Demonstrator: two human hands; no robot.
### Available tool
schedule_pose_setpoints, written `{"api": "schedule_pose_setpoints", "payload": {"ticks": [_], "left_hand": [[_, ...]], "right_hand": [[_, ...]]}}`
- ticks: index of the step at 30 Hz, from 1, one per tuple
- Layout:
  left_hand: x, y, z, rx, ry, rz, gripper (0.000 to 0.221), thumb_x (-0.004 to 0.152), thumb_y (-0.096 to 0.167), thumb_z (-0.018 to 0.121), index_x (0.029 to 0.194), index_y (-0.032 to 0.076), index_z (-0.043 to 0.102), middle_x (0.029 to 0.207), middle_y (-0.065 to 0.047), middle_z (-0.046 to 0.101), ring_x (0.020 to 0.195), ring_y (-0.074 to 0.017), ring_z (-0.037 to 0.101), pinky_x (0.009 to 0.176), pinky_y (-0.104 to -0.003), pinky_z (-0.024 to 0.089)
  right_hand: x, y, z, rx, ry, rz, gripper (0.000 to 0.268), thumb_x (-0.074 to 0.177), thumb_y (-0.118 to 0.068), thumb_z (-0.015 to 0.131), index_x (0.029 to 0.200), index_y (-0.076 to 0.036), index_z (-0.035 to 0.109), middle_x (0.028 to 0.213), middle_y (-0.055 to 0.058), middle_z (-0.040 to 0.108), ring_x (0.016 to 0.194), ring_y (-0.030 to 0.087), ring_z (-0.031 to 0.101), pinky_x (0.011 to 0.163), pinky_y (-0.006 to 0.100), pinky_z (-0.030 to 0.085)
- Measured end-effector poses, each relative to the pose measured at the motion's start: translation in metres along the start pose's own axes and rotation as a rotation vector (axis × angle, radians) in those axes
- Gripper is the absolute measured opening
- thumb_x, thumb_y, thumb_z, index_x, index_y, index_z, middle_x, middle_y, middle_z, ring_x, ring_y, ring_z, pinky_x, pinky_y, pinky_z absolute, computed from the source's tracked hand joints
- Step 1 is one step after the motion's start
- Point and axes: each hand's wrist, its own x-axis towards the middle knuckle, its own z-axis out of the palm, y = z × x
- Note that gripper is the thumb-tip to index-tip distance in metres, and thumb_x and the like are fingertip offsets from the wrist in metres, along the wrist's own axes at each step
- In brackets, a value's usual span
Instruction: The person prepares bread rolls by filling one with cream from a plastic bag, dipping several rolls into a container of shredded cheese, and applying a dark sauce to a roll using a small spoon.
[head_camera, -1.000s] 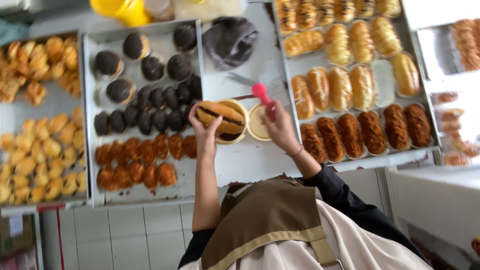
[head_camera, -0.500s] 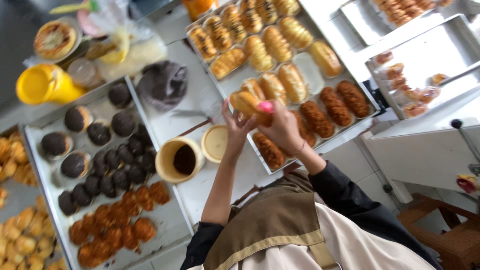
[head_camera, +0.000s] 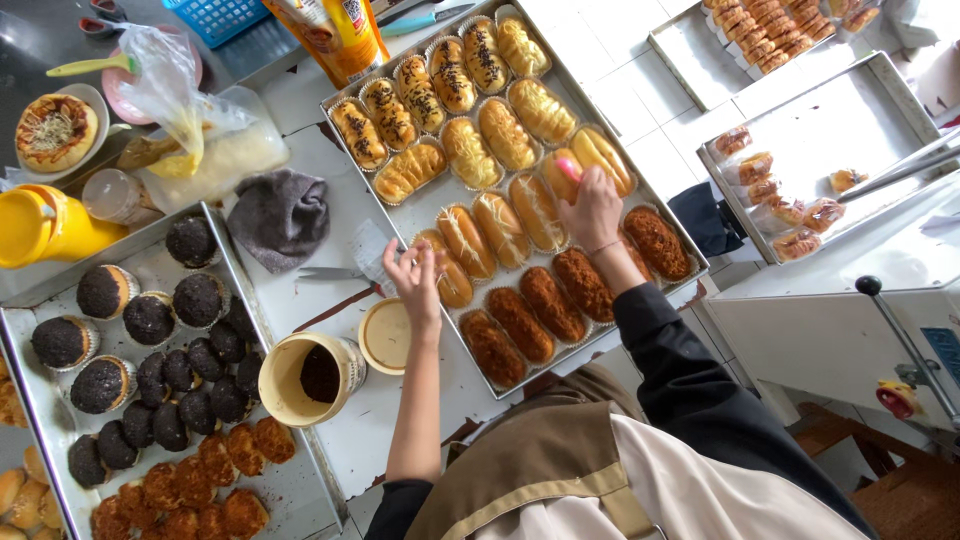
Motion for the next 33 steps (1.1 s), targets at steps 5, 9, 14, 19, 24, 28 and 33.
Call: {"api": "schedule_pose_setpoints", "payload": {"ticks": [5,9,14,19,24,28,33], "left_hand": [[-0.002,-0.012,-0.012,0.002,0.049,-0.032,0.06,0.102,0.01,0.059,0.151,0.011,0.024,0.126,-0.017,0.057,0.095,-0.0203,0.067,0.077,-0.027,0.057],[-0.001,-0.017,-0.008,0.071,-0.005,0.025,0.061,0.101,0.008,0.059,0.152,0.009,0.024,0.126,-0.017,0.057,0.099,-0.0216,0.068,0.08,-0.028,0.057],[-0.005,-0.008,0.021,0.125,-0.066,0.027,0.058,0.099,0.012,0.06,0.148,0.009,0.028,0.124,-0.017,0.058,0.101,-0.0207,0.069,0.084,-0.027,0.06],[-0.006,-0.025,0.117,1.014,-0.539,0.591,0.026,0.097,0.02,0.071,0.118,0.006,0.067,0.123,-0.013,0.065,0.118,-0.0295,0.06,0.103,-0.046,0.053],[-0.011,-0.039,0.177,1.444,-0.812,0.814,0.007,0.096,0.01,0.069,0.101,0.01,0.074,0.136,-0.005,0.062,0.136,-0.027,0.051,0.128,-0.058,0.028],[-0.009,-0.055,0.179,1.296,-0.869,0.744,0.037,0.092,0.021,0.066,0.124,0.004,0.065,0.154,-0.011,0.043,0.146,-0.0284,0.034,0.123,-0.068,0.013],[0.003,-0.082,0.178,1.328,-0.85,0.881,0.059,0.096,0.029,0.062,0.147,0.001,0.05,0.161,-0.012,0.032,0.152,-0.0237,0.019,0.121,-0.069,0.012]], "right_hand": [[0.0,0.012,0.018,-0.062,-0.117,0.116,0.039,0.083,-0.025,0.083,0.098,-0.005,0.052,0.083,0.008,0.057,0.072,0.02,0.054,0.056,0.032,0.045],[0.008,0.018,0.026,-0.209,-0.129,0.033,0.038,0.075,-0.019,0.082,0.098,-0.008,0.053,0.082,0.004,0.06,0.073,0.016,0.054,0.06,0.029,0.044],[0.021,0.024,0.006,0.101,-0.364,0.3,0.038,0.085,-0.027,0.077,0.106,-0.008,0.051,0.079,0.002,0.06,0.06,0.012,0.053,0.048,0.029,0.044],[0.027,0.023,-0.007,0.073,-0.399,0.252,0.057,0.08,-0.045,0.082,0.108,-0.009,0.048,0.074,0.002,0.058,0.056,0.01,0.052,0.048,0.027,0.042],[0.032,0.025,0.009,-0.023,-0.349,0.228,0.047,0.081,-0.031,0.079,0.108,-0.009,0.049,0.078,0.003,0.06,0.061,0.012,0.057,0.05,0.027,0.045],[0.026,0.027,0.003,-0.002,-0.297,0.219,0.045,0.079,-0.023,0.078,0.109,-0.008,0.048,0.08,0.004,0.062,0.063,0.015,0.06,0.052,0.028,0.047],[0.025,0.024,-0.006,-0.004,-0.294,0.192,0.052,0.075,-0.029,0.084,0.106,-0.007,0.048,0.082,0.005,0.063,0.068,0.017,0.062,0.053,0.03,0.048]]}}
